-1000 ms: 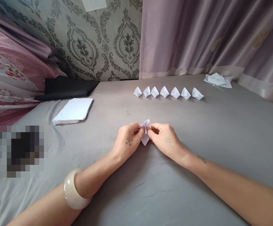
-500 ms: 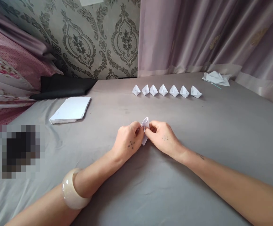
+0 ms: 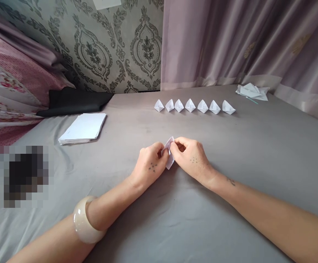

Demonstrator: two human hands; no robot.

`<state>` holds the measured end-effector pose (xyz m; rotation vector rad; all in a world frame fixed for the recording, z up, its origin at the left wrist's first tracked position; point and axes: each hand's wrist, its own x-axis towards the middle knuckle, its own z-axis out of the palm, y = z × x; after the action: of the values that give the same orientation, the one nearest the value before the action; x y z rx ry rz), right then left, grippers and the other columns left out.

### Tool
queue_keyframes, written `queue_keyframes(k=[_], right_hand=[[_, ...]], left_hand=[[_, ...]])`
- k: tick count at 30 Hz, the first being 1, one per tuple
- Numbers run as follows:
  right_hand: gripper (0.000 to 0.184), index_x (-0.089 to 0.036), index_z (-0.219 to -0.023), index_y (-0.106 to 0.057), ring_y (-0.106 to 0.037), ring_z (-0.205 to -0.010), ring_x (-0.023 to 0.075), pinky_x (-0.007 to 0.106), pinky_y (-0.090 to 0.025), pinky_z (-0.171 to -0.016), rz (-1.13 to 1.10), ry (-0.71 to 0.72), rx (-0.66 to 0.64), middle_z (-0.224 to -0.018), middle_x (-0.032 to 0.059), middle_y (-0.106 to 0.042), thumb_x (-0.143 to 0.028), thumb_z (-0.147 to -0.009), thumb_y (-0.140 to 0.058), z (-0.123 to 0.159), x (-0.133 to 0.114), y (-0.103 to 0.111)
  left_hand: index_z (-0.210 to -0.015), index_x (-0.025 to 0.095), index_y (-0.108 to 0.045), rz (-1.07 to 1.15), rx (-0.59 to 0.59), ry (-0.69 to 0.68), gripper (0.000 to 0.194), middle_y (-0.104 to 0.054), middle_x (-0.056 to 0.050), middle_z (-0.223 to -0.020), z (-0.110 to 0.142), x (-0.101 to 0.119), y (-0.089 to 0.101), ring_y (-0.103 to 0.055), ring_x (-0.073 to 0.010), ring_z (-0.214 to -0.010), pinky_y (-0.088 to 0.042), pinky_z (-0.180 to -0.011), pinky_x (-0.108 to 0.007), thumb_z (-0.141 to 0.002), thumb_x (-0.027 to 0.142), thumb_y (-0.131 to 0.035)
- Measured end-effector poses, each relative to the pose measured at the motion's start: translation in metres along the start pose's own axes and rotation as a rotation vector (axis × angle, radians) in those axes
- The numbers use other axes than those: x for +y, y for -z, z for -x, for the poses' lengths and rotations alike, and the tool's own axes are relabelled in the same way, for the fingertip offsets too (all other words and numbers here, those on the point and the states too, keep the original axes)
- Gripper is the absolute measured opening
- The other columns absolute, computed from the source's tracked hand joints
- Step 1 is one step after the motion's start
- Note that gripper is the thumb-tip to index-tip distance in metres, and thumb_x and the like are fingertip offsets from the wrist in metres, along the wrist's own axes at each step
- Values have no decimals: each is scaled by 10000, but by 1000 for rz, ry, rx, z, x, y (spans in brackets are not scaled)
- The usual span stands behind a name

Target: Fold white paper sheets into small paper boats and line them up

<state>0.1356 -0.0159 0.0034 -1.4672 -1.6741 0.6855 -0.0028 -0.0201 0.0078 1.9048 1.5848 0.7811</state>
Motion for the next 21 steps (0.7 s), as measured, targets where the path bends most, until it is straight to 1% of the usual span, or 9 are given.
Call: queue_keyframes(k=[3,7,9,12,14,17,21], right_hand=[[323,-194,-575,-536,-448,-537,107,244,-333,-525,37,35,21,-550,-24,-523,-302,-874,-481,0,2,1],[376,-190,-509,-398,-329,-517,92,250,-275,-514,111,134,66,-517,-46,-370,-241,-870,-491,-1,6,0],[372,-187,-512,-384,-325,-523,90,250,-276,-526,136,179,82,-524,-47,-370,-214,-863,-506,-1,8,-1],[346,-187,-531,-414,-347,-529,89,245,-287,-535,143,209,84,-542,-45,-405,-189,-861,-518,-1,10,-2],[334,-187,-541,-428,-349,-531,89,243,-290,-538,146,229,88,-549,-44,-408,-180,-862,-519,-1,11,-3],[326,-188,-550,-440,-347,-532,90,244,-290,-538,146,255,86,-555,-44,-406,-168,-865,-519,0,10,-4],[316,-186,-559,-467,-350,-533,89,245,-295,-542,142,285,80,-567,-41,-412,-148,-868,-517,1,11,-4]], left_hand=[[-572,188,-363,71,-35,46,296,-420,43,-513,0,-2,1,-335,-76,-495,-250,-474,-208,-822,311,-464],[-610,187,-428,215,-154,127,275,-550,23,-526,-2,-4,2,-459,-86,-487,-293,-460,-198,-845,328,-429],[-593,187,-403,224,-161,131,285,-546,27,-502,-3,-5,2,-463,-83,-467,-289,-449,-196,-838,328,-446],[-561,187,-360,175,-112,129,307,-500,40,-475,-3,-3,3,-423,-72,-446,-253,-424,-196,-814,315,-477],[-566,185,-393,153,-89,140,288,-503,38,-488,-3,-2,4,-426,-75,-456,-260,-426,-198,-814,308,-471],[-632,182,-488,167,-83,124,248,-535,26,-536,-4,-2,4,-458,-88,-490,-300,-450,-203,-836,316,-444],[-650,178,-508,171,-66,93,244,-521,19,-550,-5,-6,3,-465,-93,-509,-299,-460,-208,-839,322,-451]])
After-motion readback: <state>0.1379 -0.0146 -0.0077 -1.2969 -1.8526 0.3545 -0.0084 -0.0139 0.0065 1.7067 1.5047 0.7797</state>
